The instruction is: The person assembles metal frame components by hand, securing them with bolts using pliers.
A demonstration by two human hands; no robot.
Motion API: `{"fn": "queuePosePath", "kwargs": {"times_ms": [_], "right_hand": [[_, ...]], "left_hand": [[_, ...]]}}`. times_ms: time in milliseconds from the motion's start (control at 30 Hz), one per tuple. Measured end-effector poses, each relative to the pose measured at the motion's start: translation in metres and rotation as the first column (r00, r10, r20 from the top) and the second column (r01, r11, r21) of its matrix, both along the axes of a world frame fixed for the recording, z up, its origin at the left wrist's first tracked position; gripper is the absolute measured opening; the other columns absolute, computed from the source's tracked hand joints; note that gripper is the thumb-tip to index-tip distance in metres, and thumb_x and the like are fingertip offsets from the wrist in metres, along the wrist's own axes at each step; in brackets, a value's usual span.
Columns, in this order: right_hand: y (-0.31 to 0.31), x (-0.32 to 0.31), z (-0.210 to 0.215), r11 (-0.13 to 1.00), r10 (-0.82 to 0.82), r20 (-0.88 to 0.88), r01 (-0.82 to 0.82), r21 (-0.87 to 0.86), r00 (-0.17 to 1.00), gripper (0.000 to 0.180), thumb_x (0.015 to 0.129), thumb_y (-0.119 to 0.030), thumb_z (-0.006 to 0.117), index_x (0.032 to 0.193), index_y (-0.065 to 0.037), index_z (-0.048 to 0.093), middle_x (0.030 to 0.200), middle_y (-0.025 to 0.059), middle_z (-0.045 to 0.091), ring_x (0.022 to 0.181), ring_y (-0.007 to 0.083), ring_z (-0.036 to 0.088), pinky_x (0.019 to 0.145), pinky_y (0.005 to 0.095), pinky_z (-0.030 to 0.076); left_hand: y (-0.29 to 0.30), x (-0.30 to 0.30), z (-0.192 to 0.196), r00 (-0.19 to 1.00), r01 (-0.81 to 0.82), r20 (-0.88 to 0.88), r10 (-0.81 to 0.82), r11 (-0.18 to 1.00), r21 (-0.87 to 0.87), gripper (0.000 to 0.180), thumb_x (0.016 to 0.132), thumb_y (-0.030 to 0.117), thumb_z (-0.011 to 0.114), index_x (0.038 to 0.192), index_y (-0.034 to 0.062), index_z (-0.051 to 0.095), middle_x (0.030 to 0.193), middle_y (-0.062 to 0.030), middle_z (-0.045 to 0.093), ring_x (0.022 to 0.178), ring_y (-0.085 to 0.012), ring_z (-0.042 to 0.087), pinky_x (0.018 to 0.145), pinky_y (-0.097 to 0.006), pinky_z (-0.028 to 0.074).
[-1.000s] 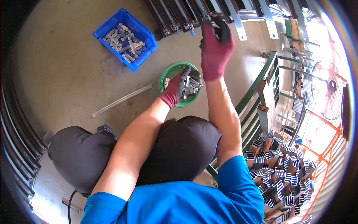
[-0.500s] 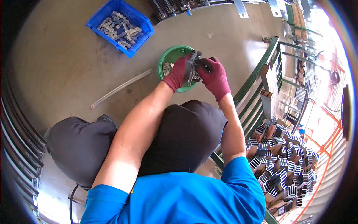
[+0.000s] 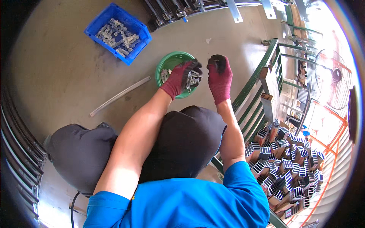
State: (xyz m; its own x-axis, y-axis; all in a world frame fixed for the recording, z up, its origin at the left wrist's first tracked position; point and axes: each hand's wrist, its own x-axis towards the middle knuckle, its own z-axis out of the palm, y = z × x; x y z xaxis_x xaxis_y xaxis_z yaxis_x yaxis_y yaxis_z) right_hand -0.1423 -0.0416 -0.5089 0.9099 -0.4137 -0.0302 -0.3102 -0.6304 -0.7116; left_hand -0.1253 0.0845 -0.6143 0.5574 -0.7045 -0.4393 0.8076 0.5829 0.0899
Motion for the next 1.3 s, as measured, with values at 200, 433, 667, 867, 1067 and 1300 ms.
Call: {"fn": "queuePosePath", "kwargs": {"times_ms": [200,433,667,867,1067,1300], "right_hand": [[-0.010,-0.002,0.011,0.950,0.308,0.013,-0.306,-0.061,0.951,0.017,0.086,-0.001,0.070,0.103,-0.001,0.073,0.104,0.0150,0.071,0.092,0.0276,0.071,0.080,0.0334,0.056],[-0.008,-0.008,0.019,0.963,0.180,0.009,-0.178,0.203,0.984,0.020,0.089,-0.003,0.069,0.107,-0.001,0.074,0.101,0.0118,0.072,0.082,0.0201,0.071,0.073,0.0327,0.055],[0.004,0.000,0.071,0.967,0.114,-0.339,-0.182,-0.177,0.934,0.010,0.093,-0.013,0.071,0.093,-0.003,0.074,0.072,0.0074,0.071,0.061,0.0124,0.065,0.058,0.0292,0.051],[0.034,0.034,0.127,0.956,0.195,0.266,-0.122,-0.266,0.944,0.016,0.085,-0.008,0.080,0.099,-0.004,0.074,0.074,0.0077,0.071,0.062,0.0111,0.065,0.060,0.0284,0.052],[0.034,0.061,0.140,0.928,0.206,0.267,-0.101,-0.359,0.941,0.015,0.086,-0.010,0.080,0.098,-0.004,0.073,0.070,0.0073,0.070,0.059,0.0121,0.066,0.059,0.0284,0.052],[0.041,0.067,0.134,0.944,0.157,0.309,-0.051,-0.326,0.938,0.014,0.087,-0.012,0.081,0.096,-0.004,0.072,0.067,0.0049,0.069,0.057,0.0100,0.064,0.055,0.0271,0.050]], "left_hand": [[0.001,0.002,0.011,0.952,-0.047,0.307,-0.006,0.985,0.164,0.033,0.098,0.041,0.071,0.102,0.0079,0.070,0.088,-0.0061,0.072,0.071,-0.0169,0.069,0.059,-0.032,0.055],[-0.003,0.005,0.007,0.899,-0.175,0.426,0.105,0.976,0.129,0.024,0.100,0.028,0.069,0.106,0.0051,0.073,0.086,-0.0047,0.073,0.071,-0.0142,0.070,0.061,-0.030,0.056],[0.002,0.008,0.019,0.906,-0.218,0.407,0.115,0.952,0.217,0.023,0.099,0.028,0.071,0.102,0.0056,0.074,0.088,-0.0031,0.074,0.075,-0.0128,0.071,0.066,-0.028,0.057],[0.006,0.012,0.022,0.996,-0.082,0.024,0.080,0.992,0.095,0.023,0.098,0.030,0.073,0.101,0.0066,0.072,0.088,-0.0037,0.073,0.076,-0.0152,0.072,0.068,-0.031,0.060],[0.005,0.009,0.024,0.994,-0.099,-0.036,0.101,0.994,0.056,0.022,0.098,0.028,0.073,0.102,0.0072,0.072,0.089,-0.0043,0.074,0.076,-0.0162,0.072,0.067,-0.032,0.060],[0.009,0.010,0.031,0.997,-0.078,-0.018,0.080,0.994,0.077,0.022,0.098,0.031,0.072,0.100,0.0089,0.072,0.086,-0.0033,0.073,0.072,-0.0153,0.071,0.062,-0.031,0.058]]}}
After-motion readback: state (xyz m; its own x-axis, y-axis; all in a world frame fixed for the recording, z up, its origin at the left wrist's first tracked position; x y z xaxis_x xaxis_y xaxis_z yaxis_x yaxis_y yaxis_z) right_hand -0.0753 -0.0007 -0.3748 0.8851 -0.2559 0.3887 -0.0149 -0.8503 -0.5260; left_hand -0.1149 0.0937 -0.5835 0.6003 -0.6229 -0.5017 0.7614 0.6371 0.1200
